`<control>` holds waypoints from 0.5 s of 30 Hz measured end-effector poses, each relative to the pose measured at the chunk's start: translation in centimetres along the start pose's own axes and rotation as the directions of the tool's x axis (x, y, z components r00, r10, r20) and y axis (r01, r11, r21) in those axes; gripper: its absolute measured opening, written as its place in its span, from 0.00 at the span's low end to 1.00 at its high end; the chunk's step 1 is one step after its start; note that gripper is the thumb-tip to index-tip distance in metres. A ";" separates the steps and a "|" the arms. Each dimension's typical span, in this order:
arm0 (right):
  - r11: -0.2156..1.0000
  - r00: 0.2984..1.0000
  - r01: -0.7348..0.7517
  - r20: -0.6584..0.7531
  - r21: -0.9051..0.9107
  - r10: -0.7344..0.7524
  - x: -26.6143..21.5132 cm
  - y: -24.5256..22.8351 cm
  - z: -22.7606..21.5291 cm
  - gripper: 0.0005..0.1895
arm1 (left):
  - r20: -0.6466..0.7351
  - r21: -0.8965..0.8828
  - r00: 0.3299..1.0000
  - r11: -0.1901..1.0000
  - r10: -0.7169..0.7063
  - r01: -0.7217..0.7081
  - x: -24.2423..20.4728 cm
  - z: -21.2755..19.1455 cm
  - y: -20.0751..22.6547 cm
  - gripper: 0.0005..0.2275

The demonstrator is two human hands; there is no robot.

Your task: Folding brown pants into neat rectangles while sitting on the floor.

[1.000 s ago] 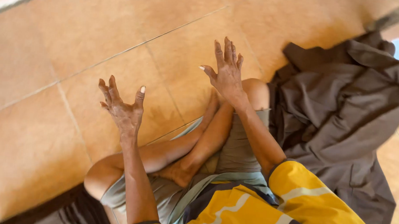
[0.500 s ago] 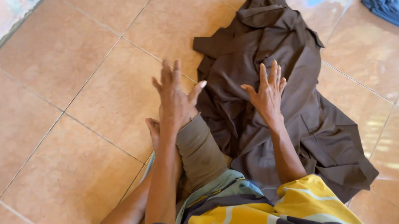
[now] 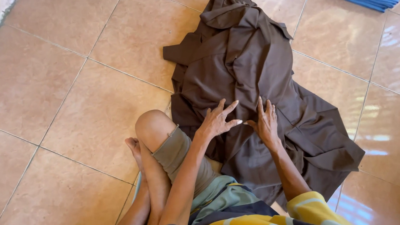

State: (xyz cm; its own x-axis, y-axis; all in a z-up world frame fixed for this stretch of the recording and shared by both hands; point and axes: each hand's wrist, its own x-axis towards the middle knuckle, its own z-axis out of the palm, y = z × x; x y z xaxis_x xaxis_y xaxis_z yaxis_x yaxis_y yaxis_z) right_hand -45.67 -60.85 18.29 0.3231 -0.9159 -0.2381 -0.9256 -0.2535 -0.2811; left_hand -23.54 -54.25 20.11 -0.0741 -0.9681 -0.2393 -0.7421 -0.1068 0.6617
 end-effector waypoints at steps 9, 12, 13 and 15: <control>0.938 0.847 0.346 -0.434 0.011 -0.308 0.0 -0.3 3.5 0.07 | 0.105 -0.324 0.985 0.932 -0.135 0.162 -0.5 -1.2 1.5 0.45; 0.884 0.786 0.459 -0.506 0.091 -0.356 -2.4 -4.0 2.4 0.08 | 0.089 -0.483 0.979 0.852 -0.185 0.205 -0.3 -1.8 1.6 0.50; 0.858 0.798 0.491 -0.473 0.151 -0.374 -3.4 -5.6 1.6 0.08 | 0.074 -0.507 0.975 0.834 -0.212 0.219 0.0 -1.9 1.4 0.52; 0.828 0.809 0.518 -0.439 0.215 -0.392 -5.2 -8.2 0.9 0.09 | 0.061 -0.530 0.969 0.814 -0.241 0.237 0.1 -2.0 1.2 0.54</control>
State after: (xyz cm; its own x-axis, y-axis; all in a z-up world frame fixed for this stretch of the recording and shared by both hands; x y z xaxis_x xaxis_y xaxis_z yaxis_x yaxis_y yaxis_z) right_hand -39.58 -53.68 21.04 0.5377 -0.7778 0.3254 -0.5569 -0.6174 -0.5556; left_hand -23.13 -54.98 22.33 0.0664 -0.8979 -0.4351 -0.2689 -0.4360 0.8588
